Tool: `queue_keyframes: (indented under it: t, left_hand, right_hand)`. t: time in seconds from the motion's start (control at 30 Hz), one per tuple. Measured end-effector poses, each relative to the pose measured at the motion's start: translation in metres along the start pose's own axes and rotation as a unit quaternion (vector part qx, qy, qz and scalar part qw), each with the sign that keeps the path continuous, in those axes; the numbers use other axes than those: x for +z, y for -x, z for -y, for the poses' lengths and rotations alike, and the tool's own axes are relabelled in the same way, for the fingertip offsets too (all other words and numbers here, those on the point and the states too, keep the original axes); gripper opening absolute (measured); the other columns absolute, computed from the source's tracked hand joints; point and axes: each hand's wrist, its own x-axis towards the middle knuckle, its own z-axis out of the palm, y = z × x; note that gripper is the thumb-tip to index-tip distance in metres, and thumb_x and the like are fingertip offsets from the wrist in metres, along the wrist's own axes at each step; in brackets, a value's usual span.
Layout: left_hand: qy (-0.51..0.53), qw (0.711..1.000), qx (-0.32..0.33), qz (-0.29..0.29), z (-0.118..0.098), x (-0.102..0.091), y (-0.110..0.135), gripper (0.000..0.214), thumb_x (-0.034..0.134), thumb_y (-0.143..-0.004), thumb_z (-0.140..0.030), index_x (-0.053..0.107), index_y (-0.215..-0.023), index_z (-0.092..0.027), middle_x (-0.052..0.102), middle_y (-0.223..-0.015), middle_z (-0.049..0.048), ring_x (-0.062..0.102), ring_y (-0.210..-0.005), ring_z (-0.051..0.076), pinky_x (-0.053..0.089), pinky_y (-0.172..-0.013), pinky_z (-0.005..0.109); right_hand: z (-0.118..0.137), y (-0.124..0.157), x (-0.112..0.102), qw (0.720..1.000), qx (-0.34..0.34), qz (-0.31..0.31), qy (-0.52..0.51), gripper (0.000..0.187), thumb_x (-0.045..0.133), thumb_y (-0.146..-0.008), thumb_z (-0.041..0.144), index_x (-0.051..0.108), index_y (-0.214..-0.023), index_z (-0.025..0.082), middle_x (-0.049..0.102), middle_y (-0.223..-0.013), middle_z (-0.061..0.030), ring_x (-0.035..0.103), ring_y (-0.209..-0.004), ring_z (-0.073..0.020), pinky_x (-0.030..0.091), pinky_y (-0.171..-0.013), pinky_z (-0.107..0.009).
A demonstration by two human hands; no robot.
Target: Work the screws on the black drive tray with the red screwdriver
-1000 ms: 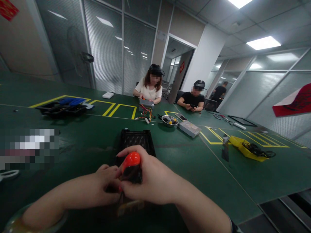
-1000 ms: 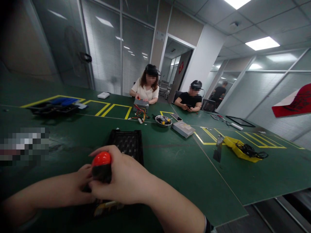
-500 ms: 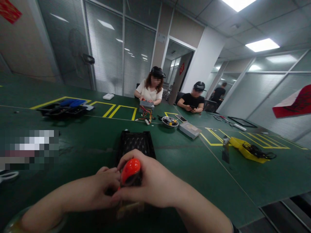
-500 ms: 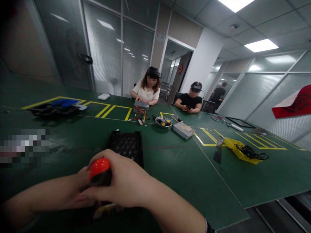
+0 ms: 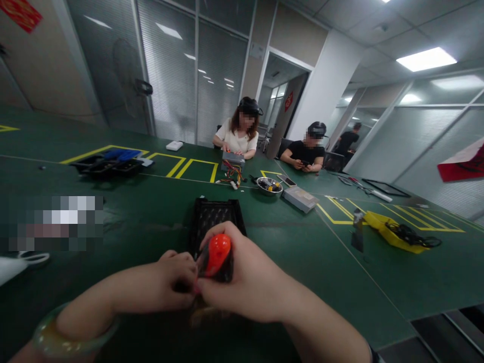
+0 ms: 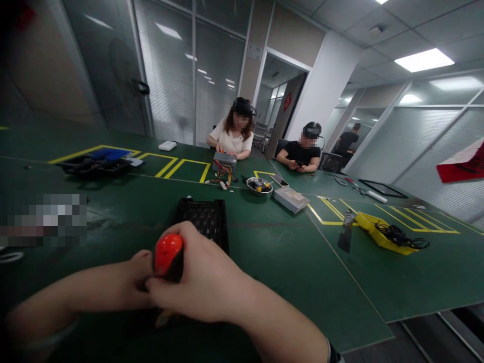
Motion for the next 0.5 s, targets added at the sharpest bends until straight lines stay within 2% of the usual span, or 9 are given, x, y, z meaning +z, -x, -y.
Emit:
queue_keyframes:
  t: [0.17, 0.3, 0.5]
  left_hand:
    - [0.04, 0.998, 0.044, 0.034, 0.0, -0.005, -0.001, 0.015, 0.063, -0.086, -0.036, 0.075, -0.085, -0.027, 0.069, -0.102, -0.0017, 0.055, -0.105, 0.02, 0.031, -0.1, 0.031]
    - [0.029, 0.996, 0.078, 0.032, 0.005, -0.002, -0.003, 0.015, 0.063, -0.088, -0.036, 0.075, -0.086, -0.028, 0.07, -0.097, -0.0023, 0.054, -0.104, 0.02, 0.027, -0.099, 0.033]
    - [0.03, 0.995, 0.092, 0.025, 0.008, -0.002, -0.006, 0.013, 0.063, -0.09, -0.035, 0.075, -0.092, -0.03, 0.072, -0.092, -0.0042, 0.056, -0.102, 0.02, 0.026, -0.095, 0.033]
  right_hand:
    - [-0.006, -0.004, -0.007, 0.995, -0.035, -0.074, -0.056, 0.036, 0.064, -0.076, 0.016, 0.047, -0.107, 0.024, 0.06, -0.094, 0.003, 0.06, -0.081, -0.0135, 0.05, -0.071, -0.026]
    - [-0.013, -0.008, -0.02, 0.99, -0.03, -0.135, 0.008, 0.033, 0.063, -0.075, 0.012, 0.049, -0.103, 0.023, 0.06, -0.093, 0.004, 0.059, -0.083, -0.0139, 0.048, -0.076, -0.028]
    - [-0.024, -0.013, -0.034, 0.987, 0.007, -0.142, 0.078, 0.029, 0.064, -0.073, 0.014, 0.05, -0.096, 0.023, 0.061, -0.089, 0.0042, 0.057, -0.078, -0.0149, 0.043, -0.07, -0.029]
